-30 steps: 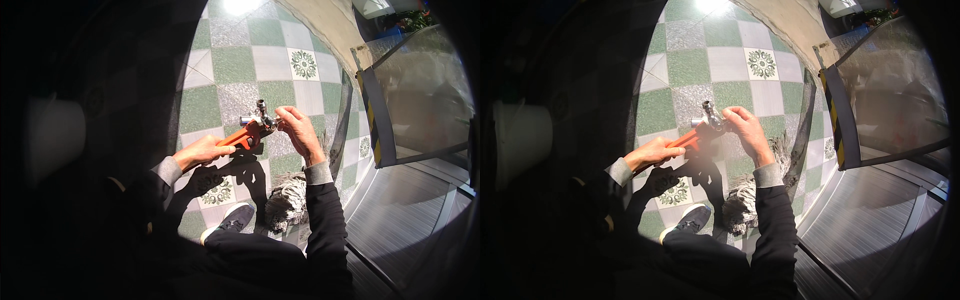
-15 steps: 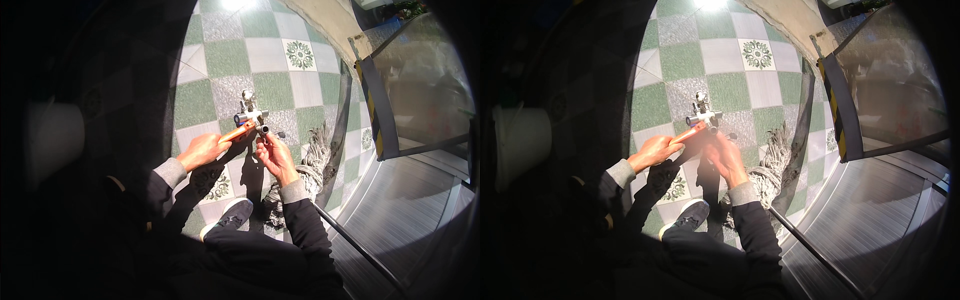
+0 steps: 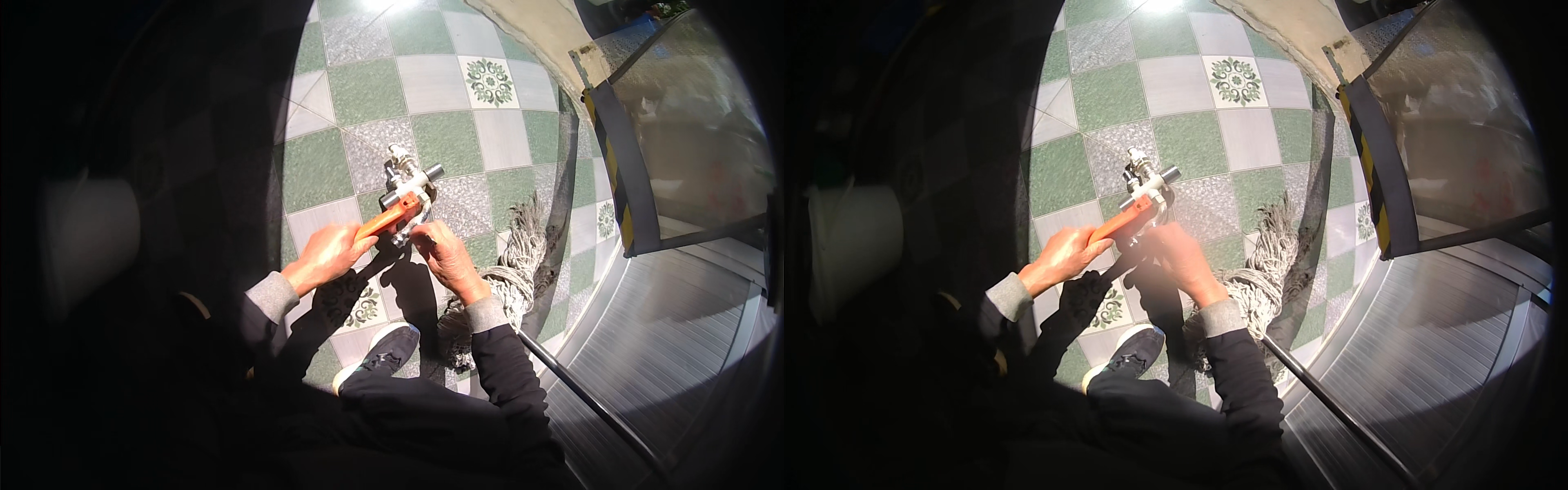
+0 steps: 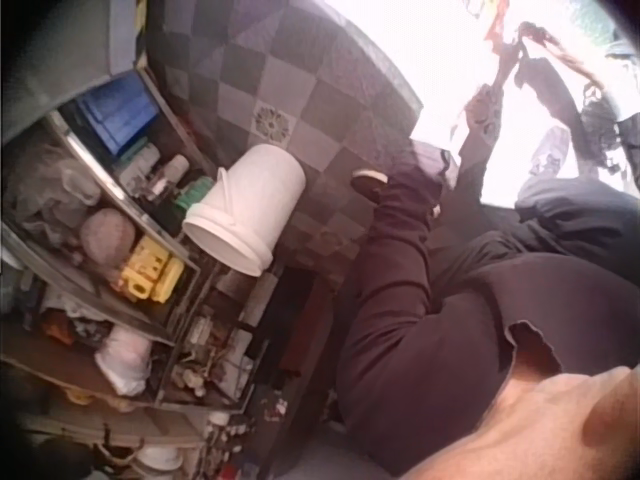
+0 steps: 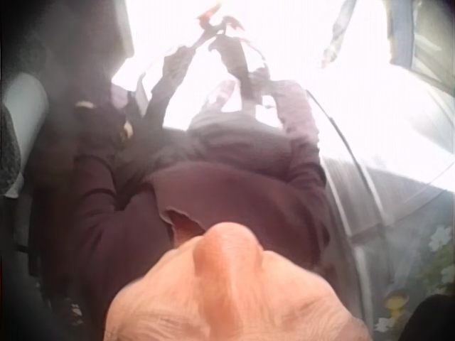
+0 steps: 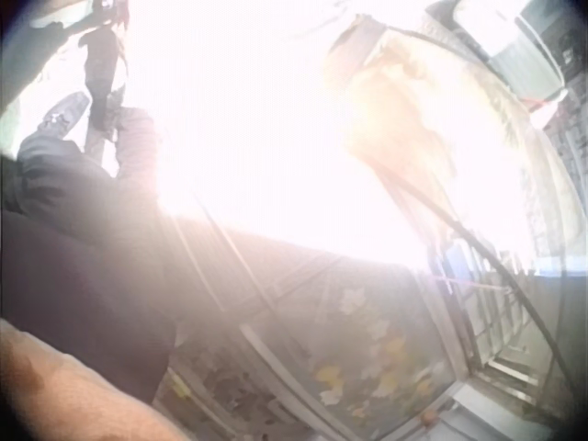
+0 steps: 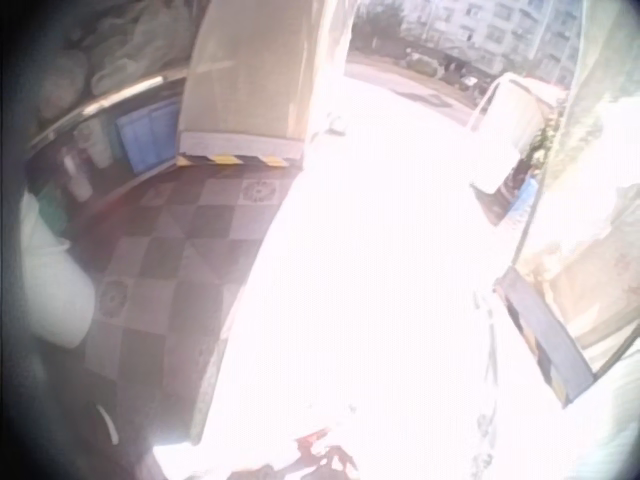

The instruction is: The person disassembles a plumbing valve using a pipe wrench, removes a blue cap, and reassembles the fixture. They tighten the components and inspect the assembled valve.

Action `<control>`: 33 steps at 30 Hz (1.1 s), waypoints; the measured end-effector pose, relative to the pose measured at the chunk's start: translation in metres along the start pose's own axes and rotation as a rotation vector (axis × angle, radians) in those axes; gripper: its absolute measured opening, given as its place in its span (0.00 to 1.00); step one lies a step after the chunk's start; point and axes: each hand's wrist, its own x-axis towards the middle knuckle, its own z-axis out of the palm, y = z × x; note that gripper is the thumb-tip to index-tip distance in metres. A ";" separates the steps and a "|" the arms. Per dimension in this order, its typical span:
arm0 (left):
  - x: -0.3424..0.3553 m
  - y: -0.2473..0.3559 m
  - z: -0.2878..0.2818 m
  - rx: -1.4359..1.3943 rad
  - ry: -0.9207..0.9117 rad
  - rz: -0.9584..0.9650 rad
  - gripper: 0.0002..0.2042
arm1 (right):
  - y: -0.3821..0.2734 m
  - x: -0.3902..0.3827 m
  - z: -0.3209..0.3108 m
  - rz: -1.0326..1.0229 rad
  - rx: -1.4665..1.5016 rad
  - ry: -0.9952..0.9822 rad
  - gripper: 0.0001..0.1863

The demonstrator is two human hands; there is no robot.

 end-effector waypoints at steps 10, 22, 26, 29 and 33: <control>0.007 0.007 -0.014 0.145 0.307 0.142 0.18 | -0.011 0.003 0.017 0.722 1.773 0.121 0.24; 0.009 -0.003 -0.026 0.188 0.182 0.055 0.17 | -0.001 0.029 0.049 0.712 2.138 0.131 0.25; 0.008 -0.011 -0.031 0.201 0.117 0.083 0.16 | 0.015 0.015 0.043 0.921 1.439 0.369 0.22; 0.005 -0.018 -0.029 0.237 0.065 0.070 0.16 | 0.034 0.007 0.028 0.554 0.437 0.383 0.29; 0.006 -0.022 -0.015 0.215 0.097 0.087 0.15 | 0.044 0.003 0.034 0.454 0.233 0.491 0.37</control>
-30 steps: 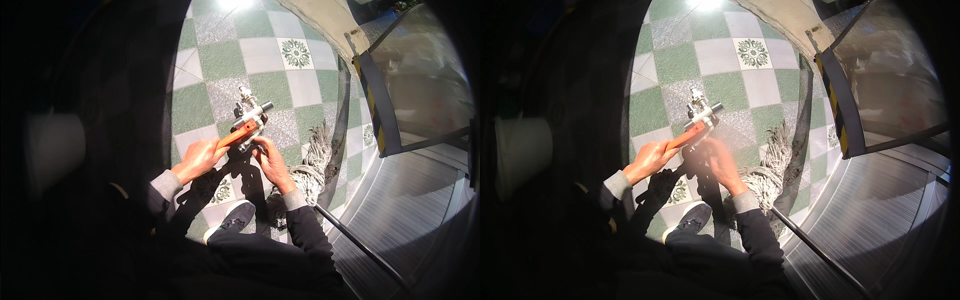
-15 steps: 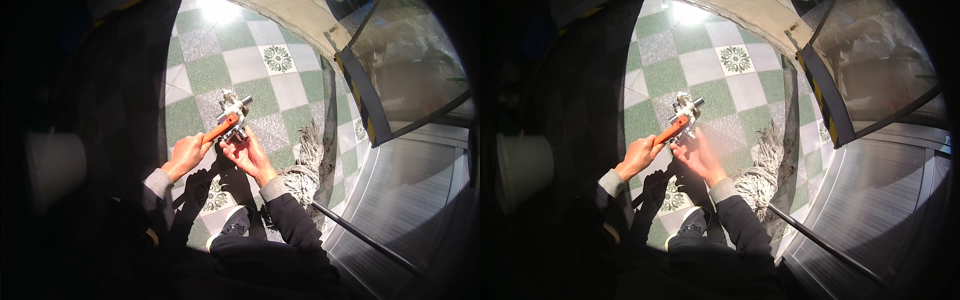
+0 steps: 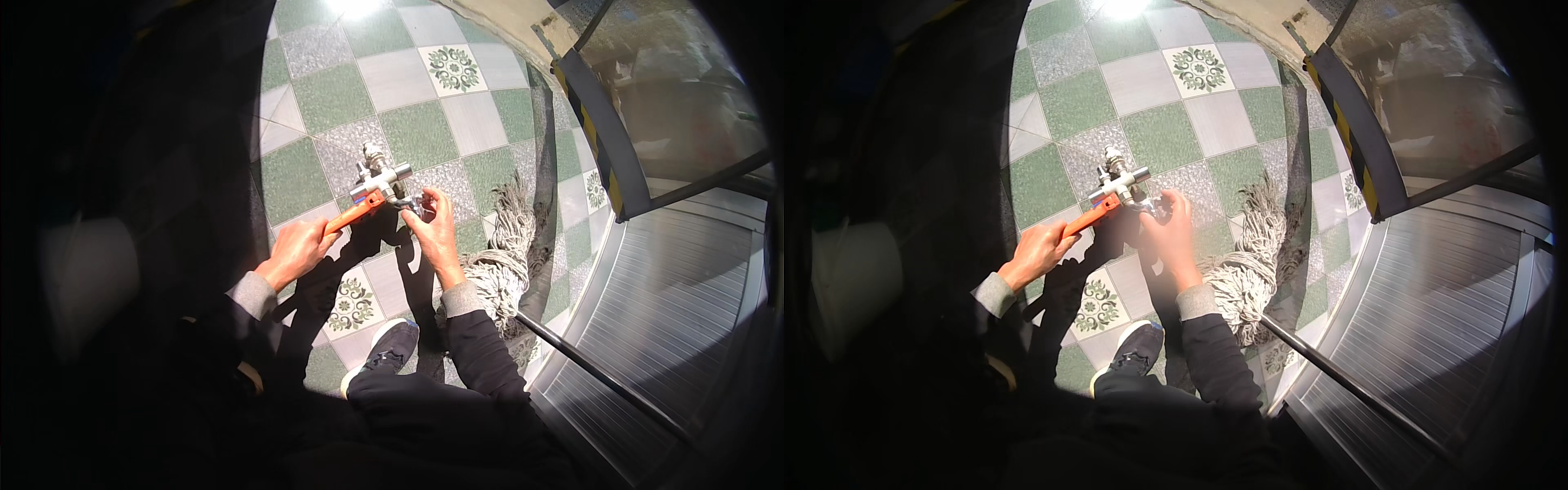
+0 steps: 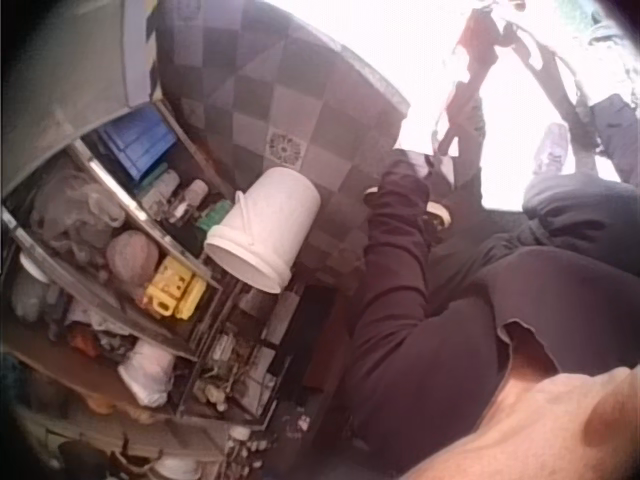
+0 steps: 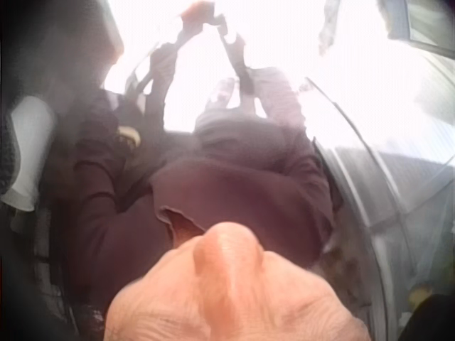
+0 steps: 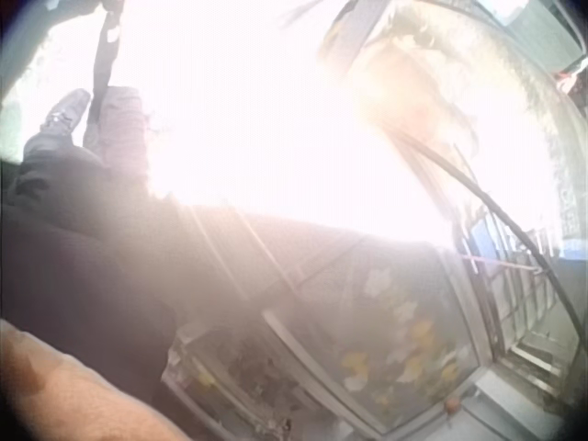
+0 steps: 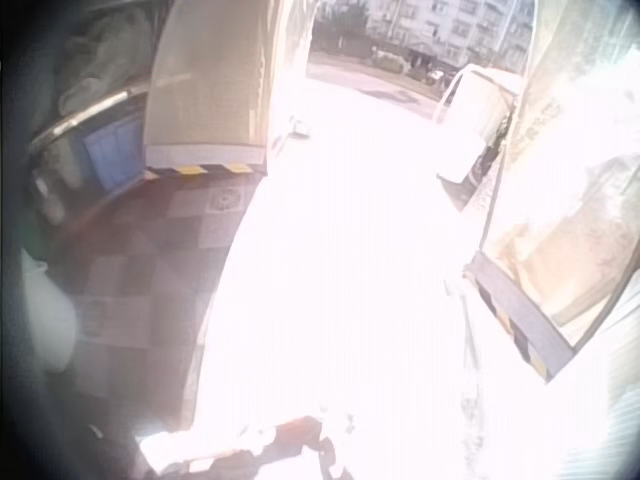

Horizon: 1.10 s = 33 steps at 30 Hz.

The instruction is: The person disassembles a plumbing valve using a pipe wrench, removes a blue cap, and reassembles the fixture. They tighten the components and inspect the assembled valve.

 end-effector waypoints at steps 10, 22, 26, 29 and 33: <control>0.005 -0.002 -0.004 0.070 -0.025 0.010 0.15 | -0.012 0.006 -0.020 0.741 1.165 -0.254 0.16; 0.018 -0.005 -0.015 0.008 -0.153 -0.068 0.17 | -0.016 0.005 0.012 0.162 0.209 0.021 0.37; 0.017 -0.003 -0.007 -0.079 -0.170 -0.099 0.18 | -0.009 0.003 0.012 -0.262 -0.247 0.130 0.40; 0.016 -0.003 -0.002 -0.046 -0.161 -0.077 0.18 | -0.008 0.003 0.008 -0.389 -0.315 0.141 0.41; 0.016 -0.005 -0.001 -0.042 -0.141 -0.062 0.18 | -0.008 0.003 0.007 0.025 0.177 -0.008 0.42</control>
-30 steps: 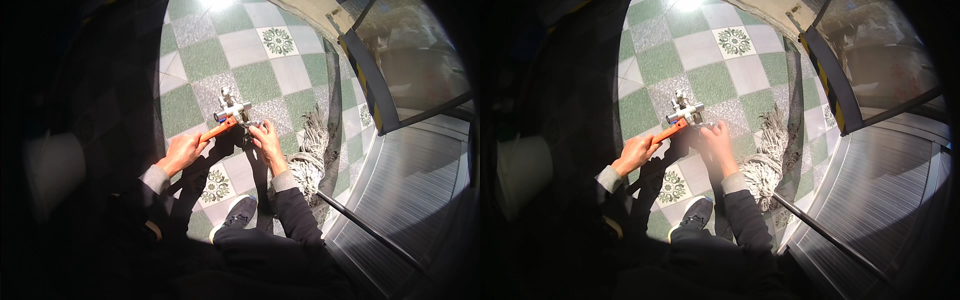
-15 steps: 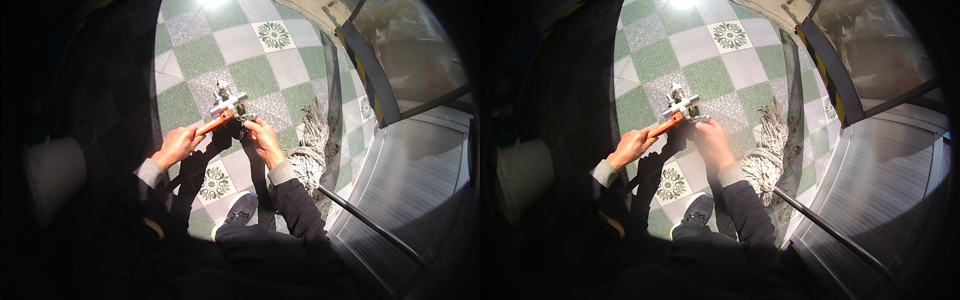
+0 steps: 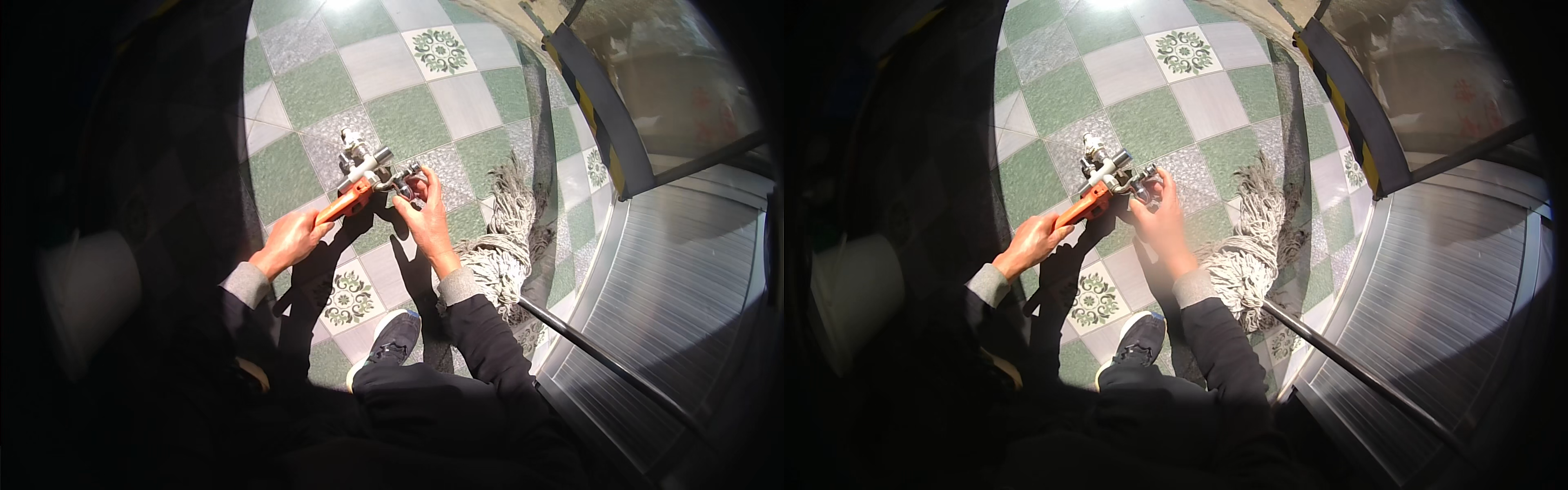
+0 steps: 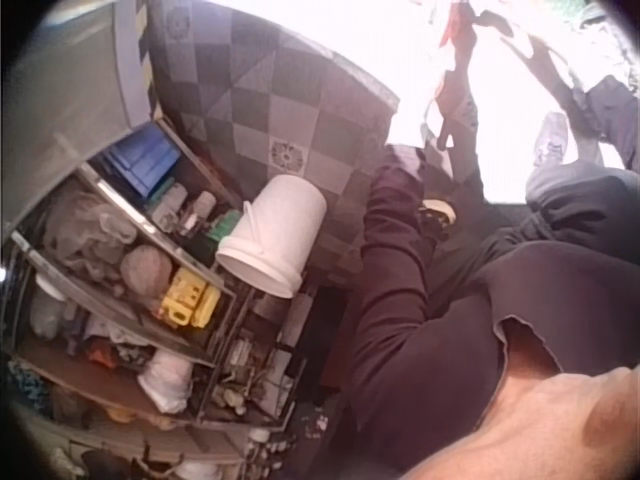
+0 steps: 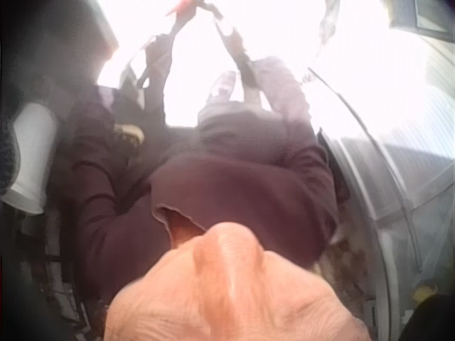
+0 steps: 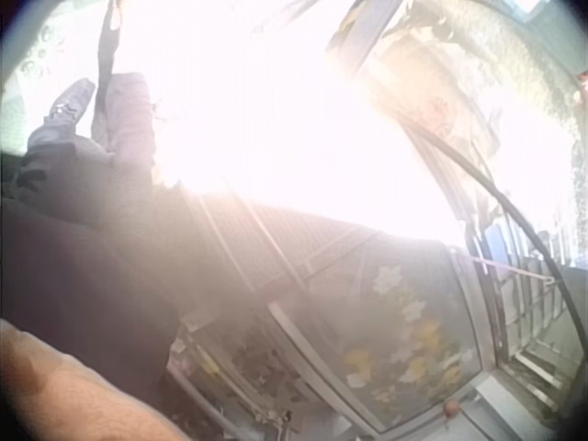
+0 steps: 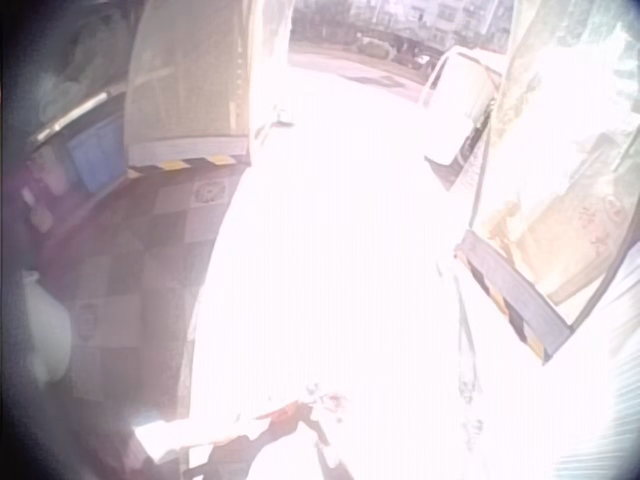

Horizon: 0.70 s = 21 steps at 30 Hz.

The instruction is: The person disassembles a plumbing valve using a pipe wrench, removes a blue cap, and reassembles the fixture. They tighten the components and inspect the assembled valve.

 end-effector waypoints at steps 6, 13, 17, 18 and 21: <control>0.003 -0.005 -0.002 0.032 0.004 0.010 0.18 | -0.002 0.011 -0.010 0.449 0.603 -0.190 0.37; 0.011 -0.011 -0.003 -0.107 -0.051 -0.016 0.19 | -0.035 0.005 -0.004 -0.452 -0.364 -0.012 0.17; 0.013 -0.011 -0.007 -0.115 -0.077 -0.064 0.19 | -0.035 -0.009 0.000 -0.707 -0.445 -0.087 0.15; 0.016 -0.011 -0.009 -0.087 -0.085 -0.055 0.19 | -0.030 -0.012 -0.001 -0.644 -0.406 -0.058 0.15; 0.016 -0.012 -0.011 -0.069 -0.119 -0.040 0.21 | -0.009 -0.023 -0.008 -0.429 -0.402 0.045 0.11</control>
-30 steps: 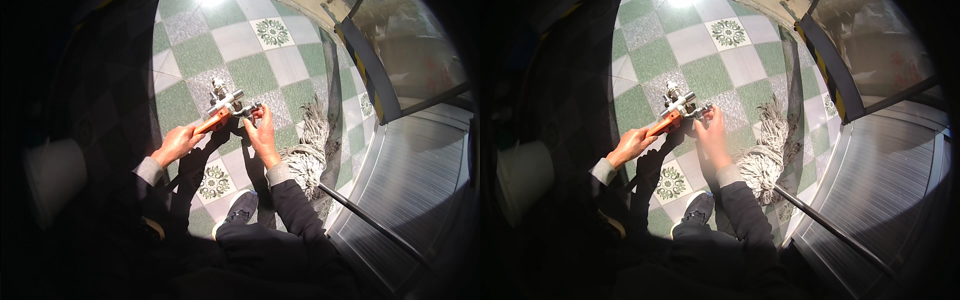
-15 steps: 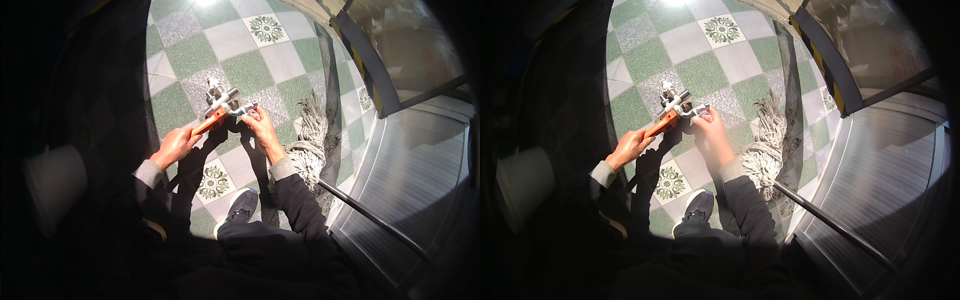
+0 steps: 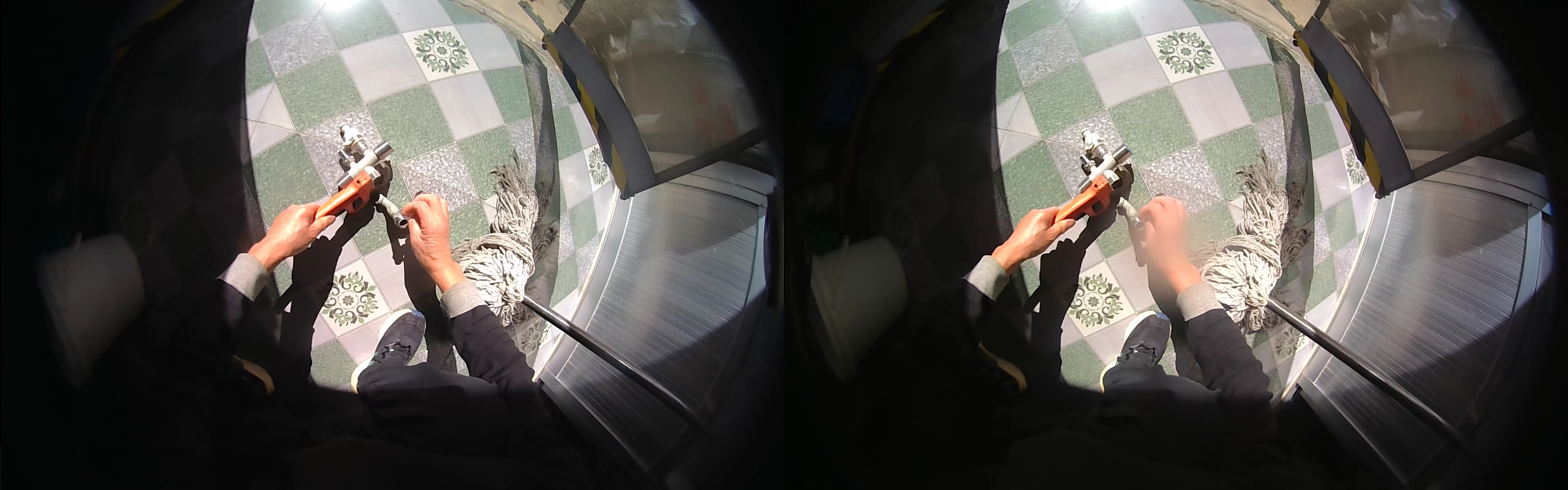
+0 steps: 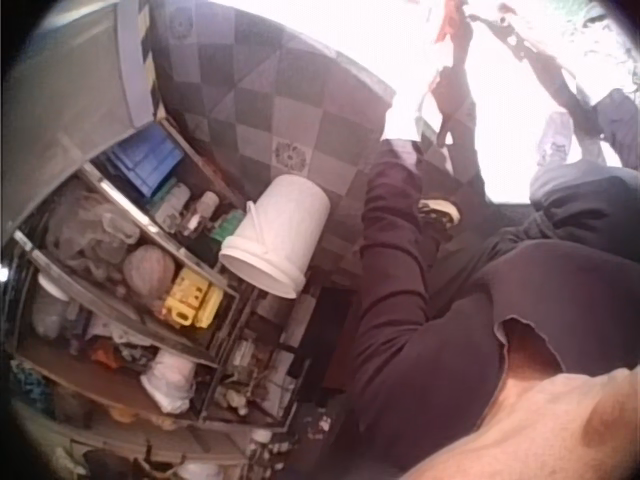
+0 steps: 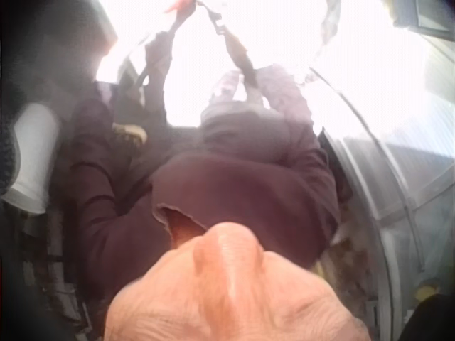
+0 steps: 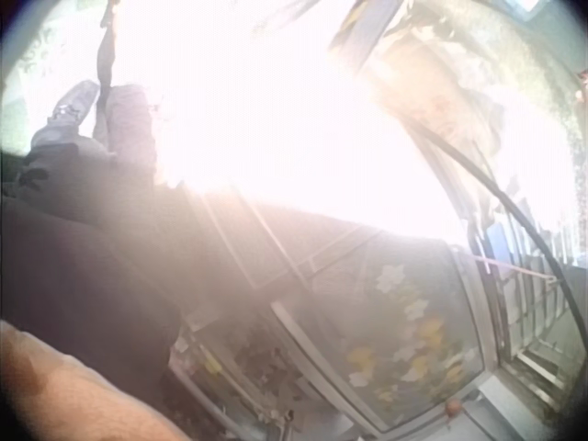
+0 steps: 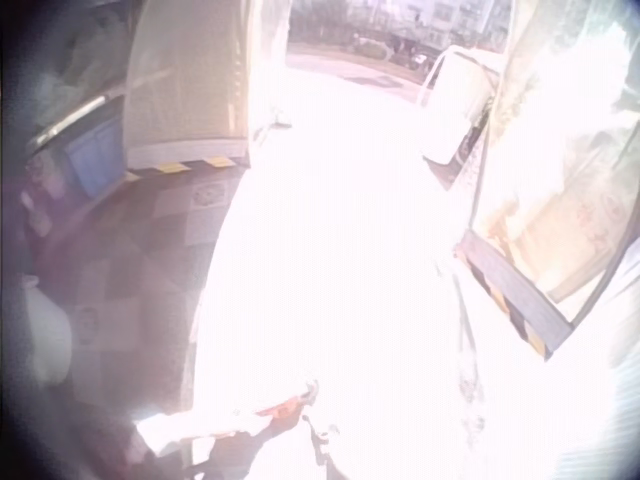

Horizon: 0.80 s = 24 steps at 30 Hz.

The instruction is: The person disassembles a plumbing valve using a pipe wrench, removes a blue cap, and reassembles the fixture. They tighten the components and inspect the assembled valve.

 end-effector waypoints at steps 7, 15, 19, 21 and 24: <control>0.003 -0.008 -0.003 -0.146 -0.038 -0.042 0.24 | 0.022 0.019 -0.009 0.182 0.126 0.020 0.07; -0.008 -0.003 -0.007 -0.008 -0.097 0.001 0.19 | 0.006 0.110 0.014 0.526 0.226 -0.519 0.34; -0.036 -0.024 -0.010 -0.054 -0.064 -0.043 0.19 | 0.003 0.110 0.032 0.452 0.091 -0.506 0.36; -0.055 -0.041 -0.008 -0.210 -0.014 -0.074 0.18 | -0.003 0.099 0.042 0.382 0.038 -0.478 0.35; -0.077 -0.065 0.001 -0.424 -0.016 -0.134 0.18 | -0.013 0.085 0.055 0.272 -0.022 -0.491 0.32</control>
